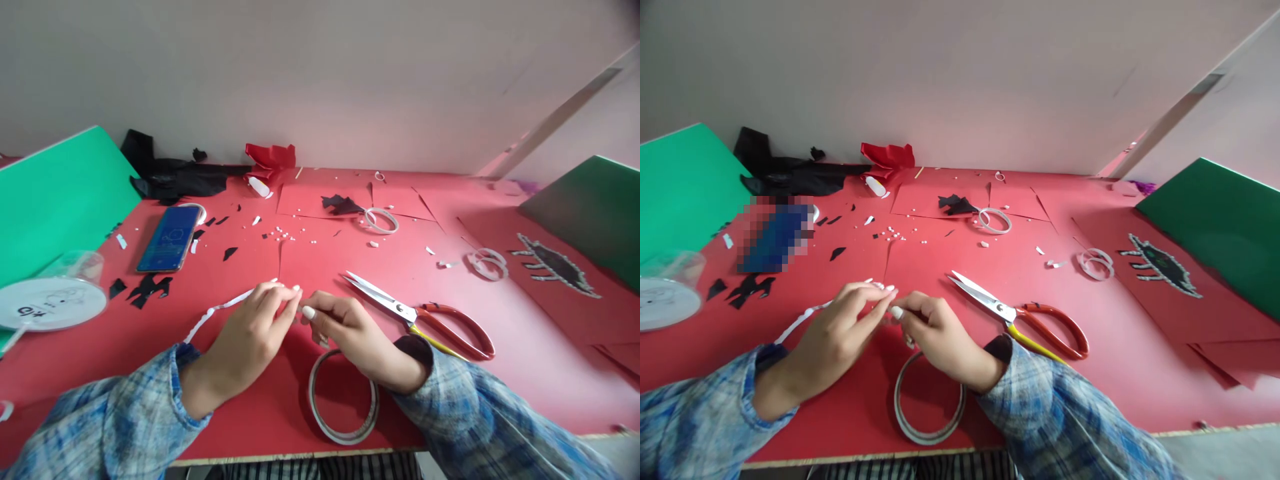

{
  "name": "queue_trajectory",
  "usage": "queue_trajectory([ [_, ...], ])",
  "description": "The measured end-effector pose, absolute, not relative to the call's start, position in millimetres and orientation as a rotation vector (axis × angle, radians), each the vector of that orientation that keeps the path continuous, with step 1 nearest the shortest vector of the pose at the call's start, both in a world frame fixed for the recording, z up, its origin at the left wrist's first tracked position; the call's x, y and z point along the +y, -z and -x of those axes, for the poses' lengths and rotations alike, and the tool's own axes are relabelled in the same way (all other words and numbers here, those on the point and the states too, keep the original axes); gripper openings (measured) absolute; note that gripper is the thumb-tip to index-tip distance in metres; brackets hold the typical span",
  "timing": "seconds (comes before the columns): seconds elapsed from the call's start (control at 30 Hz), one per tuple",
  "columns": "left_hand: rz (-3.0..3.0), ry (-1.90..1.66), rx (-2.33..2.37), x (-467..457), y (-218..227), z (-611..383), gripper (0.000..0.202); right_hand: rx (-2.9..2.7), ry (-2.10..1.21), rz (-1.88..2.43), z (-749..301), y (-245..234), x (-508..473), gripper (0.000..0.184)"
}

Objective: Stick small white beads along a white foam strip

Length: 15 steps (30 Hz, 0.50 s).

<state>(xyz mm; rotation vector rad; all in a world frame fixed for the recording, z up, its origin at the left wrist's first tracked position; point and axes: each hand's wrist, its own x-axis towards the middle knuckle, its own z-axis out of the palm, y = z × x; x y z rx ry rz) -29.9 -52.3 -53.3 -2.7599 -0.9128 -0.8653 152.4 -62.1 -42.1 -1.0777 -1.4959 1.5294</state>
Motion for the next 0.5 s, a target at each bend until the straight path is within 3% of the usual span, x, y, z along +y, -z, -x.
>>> queue_trajectory([
  [0.13,2.980,0.936,-1.231,-60.7,58.3,25.0,0.056,-1.357,-1.560,1.066,-154.5,47.6,-57.0,0.029],
  [0.27,3.204,1.423,-1.651,-37.3,39.1,45.6,0.036,-1.307,-1.658,0.998,-154.6,50.6,-53.6,0.031],
  [0.33,2.968,1.750,-1.918,-12.7,31.8,59.3,0.038,-1.302,-1.689,0.998,-153.4,50.1,-53.8,0.033],
  [0.4,2.715,1.694,-2.062,16.9,30.6,67.6,0.046,-1.306,-1.711,1.015,-151.8,48.9,-55.1,0.036],
  [0.5,2.742,1.168,-1.922,62.2,38.2,62.5,0.035,-1.335,-1.746,1.011,-150.2,48.4,-57.1,0.040],
])
